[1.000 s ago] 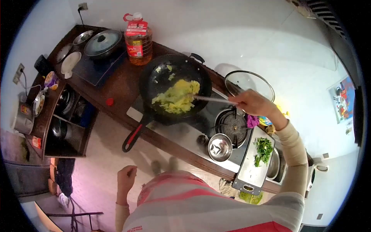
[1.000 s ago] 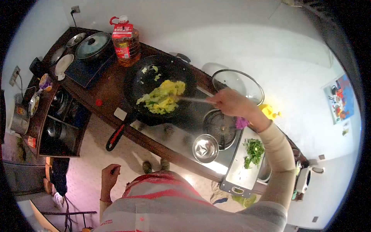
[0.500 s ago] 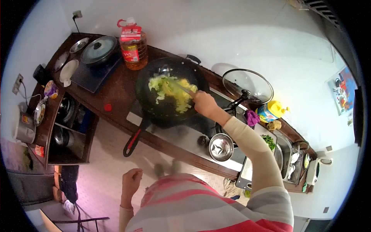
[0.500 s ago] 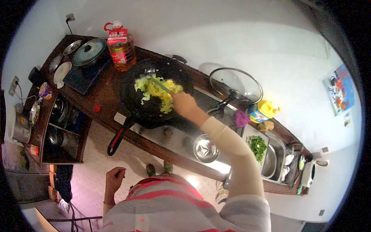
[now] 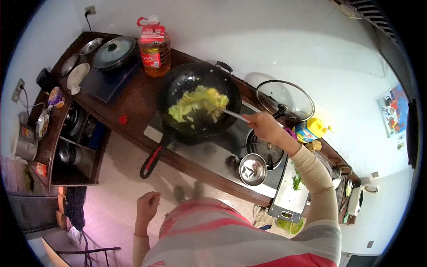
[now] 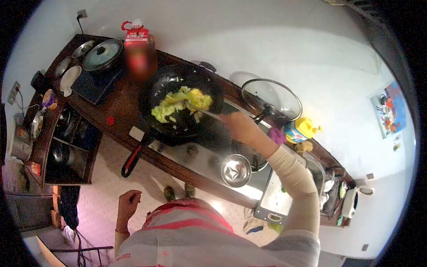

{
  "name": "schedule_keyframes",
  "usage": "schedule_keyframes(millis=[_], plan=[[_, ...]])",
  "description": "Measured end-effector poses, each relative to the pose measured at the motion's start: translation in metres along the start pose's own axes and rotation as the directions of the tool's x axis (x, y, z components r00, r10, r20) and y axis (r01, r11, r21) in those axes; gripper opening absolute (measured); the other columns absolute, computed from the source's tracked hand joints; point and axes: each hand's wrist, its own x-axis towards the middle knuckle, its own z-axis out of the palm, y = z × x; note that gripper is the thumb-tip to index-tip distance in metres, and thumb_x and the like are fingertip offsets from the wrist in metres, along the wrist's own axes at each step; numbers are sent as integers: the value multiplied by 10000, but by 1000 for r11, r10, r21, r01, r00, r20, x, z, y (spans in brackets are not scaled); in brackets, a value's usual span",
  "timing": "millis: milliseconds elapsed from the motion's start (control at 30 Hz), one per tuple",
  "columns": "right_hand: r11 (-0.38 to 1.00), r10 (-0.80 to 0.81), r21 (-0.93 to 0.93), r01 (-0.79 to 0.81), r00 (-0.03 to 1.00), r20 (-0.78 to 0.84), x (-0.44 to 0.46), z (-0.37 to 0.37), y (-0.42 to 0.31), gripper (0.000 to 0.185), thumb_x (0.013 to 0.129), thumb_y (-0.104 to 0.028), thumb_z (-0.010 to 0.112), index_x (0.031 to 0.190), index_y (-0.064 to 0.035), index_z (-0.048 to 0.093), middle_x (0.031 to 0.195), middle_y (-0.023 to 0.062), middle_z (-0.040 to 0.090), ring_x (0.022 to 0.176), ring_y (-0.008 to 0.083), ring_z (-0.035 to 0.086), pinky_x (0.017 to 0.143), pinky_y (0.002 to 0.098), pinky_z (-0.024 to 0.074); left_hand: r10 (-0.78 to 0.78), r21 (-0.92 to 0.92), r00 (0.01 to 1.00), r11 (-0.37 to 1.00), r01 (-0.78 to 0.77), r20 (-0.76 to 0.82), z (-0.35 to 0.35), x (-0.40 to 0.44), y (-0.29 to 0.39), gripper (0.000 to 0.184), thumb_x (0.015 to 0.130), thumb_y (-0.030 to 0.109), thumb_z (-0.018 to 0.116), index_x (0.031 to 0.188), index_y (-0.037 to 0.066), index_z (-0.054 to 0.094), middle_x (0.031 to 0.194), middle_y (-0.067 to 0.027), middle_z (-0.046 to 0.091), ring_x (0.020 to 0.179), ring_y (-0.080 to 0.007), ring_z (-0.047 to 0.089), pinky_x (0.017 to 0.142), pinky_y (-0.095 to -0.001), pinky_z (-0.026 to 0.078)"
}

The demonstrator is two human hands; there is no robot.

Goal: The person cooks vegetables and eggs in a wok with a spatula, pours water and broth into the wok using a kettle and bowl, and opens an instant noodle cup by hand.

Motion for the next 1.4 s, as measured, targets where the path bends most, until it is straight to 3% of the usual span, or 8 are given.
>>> schedule_keyframes(millis=[167,400,567,700,967,1167,1333,1400], plan=[[995,-78,51,89,981,-178,62,24,-4,365,779,-85,583,1139,-134,611,842,207,603,790,360,591,687,419,462,-8,8,999,1000,8,34,3,-1,0,119,827,57,600,916,-7,644,666,-85,612,580,-120,584,539,-245,452],[920,-158,-364,145,987,-5,15,-50,14,325,760,-97,606,1074,-170,646,816,129,591,782,316,574,694,411,458,-47,6,999,999,47,19,-1,-3,-5,107,828,41,594,911,-6,643,666,-76,612,589,-116,581,548,-248,459],[937,218,-325,-131,943,251,-29,-121,-12,294,744,-95,575,1017,-149,668,791,167,598,734,324,598,656,422,475,-64,-2,998,998,64,17,-3,1,-10,102,827,27,590,905,-19,635,666,-83,612,583,-116,577,541,-245,455],[942,-271,-187,279,960,65,-15,-29,36,312,747,-70,593,1053,-101,648,818,180,611,747,328,597,661,418,476,-6,-19,999,1000,7,48,8,10,-9,112,828,41,592,911,-21,632,673,-90,617,579,-119,579,539,-246,456],[935,97,-325,-142,984,-151,76,32,0,483,781,-94,523,1262,-124,491,832,175,590,797,358,599,672,433,496,-108,-88,975,988,127,195,19,-6,-2,142,870,71,566,958,-18,633,717,-59,619,644,-104,567,597,-253,487],[929,-287,-234,285,958,29,7,-46,8,455,762,-55,539,1214,-98,547,758,166,574,737,317,571,665,416,435,-204,102,952,977,185,228,19,-53,-26,138,839,129,622,916,22,665,756,-85,640,660,-136,611,595,-273,496],[990,-60,-100,103,930,361,-33,-92,-17,382,782,-46,555,1160,-84,588,754,182,583,706,323,561,638,421,427,-355,-108,921,921,374,162,25,-75,-42,161,820,160,662,906,24,665,863,-99,614,737,-160,615,620,-282,503],[943,-328,-26,331,941,80,-25,-25,26,367,778,-40,573,1141,-80,602,752,198,591,675,319,575,624,416,434,-304,-197,939,922,332,162,30,-76,-48,162,823,163,660,913,29,665,866,-98,610,739,-164,611,615,-278,499]])
